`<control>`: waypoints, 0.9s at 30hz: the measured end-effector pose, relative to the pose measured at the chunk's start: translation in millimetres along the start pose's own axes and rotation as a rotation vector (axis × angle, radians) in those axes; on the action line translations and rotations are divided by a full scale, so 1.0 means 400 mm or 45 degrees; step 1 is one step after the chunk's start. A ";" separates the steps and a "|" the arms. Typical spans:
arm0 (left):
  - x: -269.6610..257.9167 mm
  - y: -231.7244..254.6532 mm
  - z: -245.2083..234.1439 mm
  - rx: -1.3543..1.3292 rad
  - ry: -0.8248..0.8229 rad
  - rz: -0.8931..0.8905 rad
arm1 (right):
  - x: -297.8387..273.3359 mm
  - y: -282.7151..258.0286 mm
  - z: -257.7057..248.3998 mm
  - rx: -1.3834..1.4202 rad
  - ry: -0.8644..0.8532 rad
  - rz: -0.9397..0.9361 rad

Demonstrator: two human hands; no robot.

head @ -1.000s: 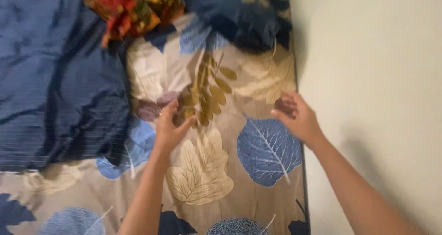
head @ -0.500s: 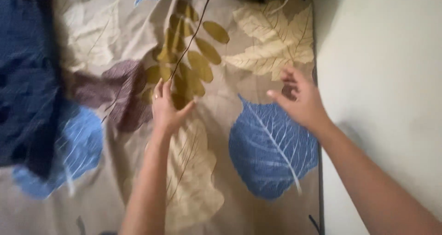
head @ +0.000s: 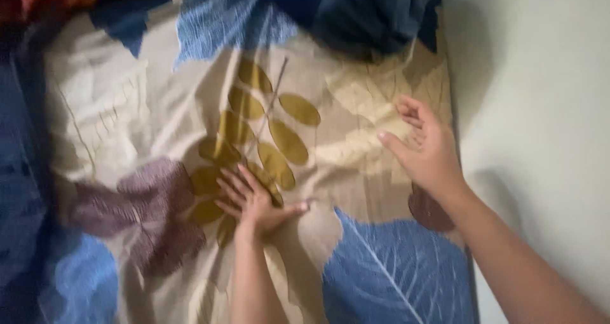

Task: Organizing pillows and smoothing the bedsheet in a bedroom.

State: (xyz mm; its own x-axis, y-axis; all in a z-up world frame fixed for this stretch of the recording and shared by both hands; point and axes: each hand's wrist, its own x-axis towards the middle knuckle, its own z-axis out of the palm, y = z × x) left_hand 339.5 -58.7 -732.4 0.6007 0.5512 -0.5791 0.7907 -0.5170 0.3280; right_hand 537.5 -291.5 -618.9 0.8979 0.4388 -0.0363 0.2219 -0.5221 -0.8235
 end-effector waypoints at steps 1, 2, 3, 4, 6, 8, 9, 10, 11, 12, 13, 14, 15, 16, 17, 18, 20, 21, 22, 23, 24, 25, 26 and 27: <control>-0.002 0.008 -0.004 0.001 0.009 0.004 | 0.032 0.011 0.008 0.003 0.006 -0.007; -0.005 0.015 -0.010 0.003 -0.025 -0.030 | 0.064 0.019 0.016 0.053 0.041 -0.009; -0.006 0.020 -0.015 0.006 -0.053 -0.061 | 0.094 0.027 0.026 0.106 0.080 -0.015; -0.002 0.024 -0.026 0.007 -0.039 -0.053 | 0.125 0.010 0.031 0.111 0.090 -0.026; -0.002 0.028 -0.034 0.023 -0.149 -0.119 | 0.177 -0.013 0.045 0.069 0.168 -0.074; 0.008 0.042 -0.041 0.045 -0.217 -0.160 | 0.236 -0.032 0.048 -0.039 0.223 -0.116; 0.013 0.046 -0.043 0.069 -0.285 -0.200 | 0.263 -0.041 0.053 -0.146 0.279 -0.156; 0.020 0.041 -0.039 0.069 -0.280 -0.199 | 0.290 -0.052 0.053 -0.143 0.281 -0.159; 0.023 0.034 -0.034 0.081 -0.312 -0.207 | 0.317 -0.065 0.055 -0.217 0.331 -0.187; 0.026 0.027 -0.027 0.093 -0.343 -0.215 | 0.343 -0.076 0.056 -0.292 0.381 -0.216; 0.030 0.027 -0.028 0.092 -0.345 -0.218 | 0.364 -0.068 0.059 -0.292 0.378 -0.215; 0.033 0.027 -0.026 0.097 -0.377 -0.219 | 0.384 -0.060 0.062 -0.354 0.406 -0.200; 0.036 0.027 -0.025 0.102 -0.408 -0.220 | 0.404 -0.052 0.065 -0.415 0.435 -0.187; 0.041 0.024 -0.022 0.100 -0.406 -0.222 | 0.418 -0.053 0.067 -0.414 0.434 -0.189; 0.047 0.020 -0.018 0.118 -0.458 -0.233 | 0.431 -0.053 0.068 -0.391 0.432 -0.116; 0.051 0.016 -0.013 0.135 -0.509 -0.243 | 0.442 -0.053 0.069 -0.367 0.429 -0.043; 0.061 0.009 -0.011 0.133 -0.526 -0.238 | 0.447 -0.061 0.070 -0.380 0.409 0.027; 0.063 0.006 -0.005 0.131 -0.545 -0.227 | 0.444 -0.062 0.068 -0.395 0.391 0.100; 0.064 0.005 -0.004 0.130 -0.549 -0.226 | 0.437 -0.081 0.069 -0.400 0.390 0.102; 0.061 0.006 0.001 0.119 -0.534 -0.221 | 0.429 -0.100 0.067 -0.515 0.358 0.149; 0.056 0.006 0.006 0.109 -0.519 -0.217 | 0.418 -0.119 0.064 -0.630 0.325 0.196; 0.058 0.012 -0.003 0.109 -0.516 -0.213 | 0.409 -0.135 0.072 -0.629 0.330 0.195; 0.057 0.017 -0.012 0.115 -0.487 -0.219 | 0.396 -0.150 0.079 -0.682 0.233 0.278; 0.053 0.021 -0.015 0.123 -0.458 -0.226 | 0.380 -0.162 0.085 -0.733 0.136 0.363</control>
State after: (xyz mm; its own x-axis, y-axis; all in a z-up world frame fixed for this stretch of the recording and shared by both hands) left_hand 359.8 -47.4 -737.3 0.3626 0.3818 -0.8502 0.8532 -0.5031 0.1380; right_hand 646.5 -166.1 -590.5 0.9779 0.1657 -0.1278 0.1111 -0.9286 -0.3541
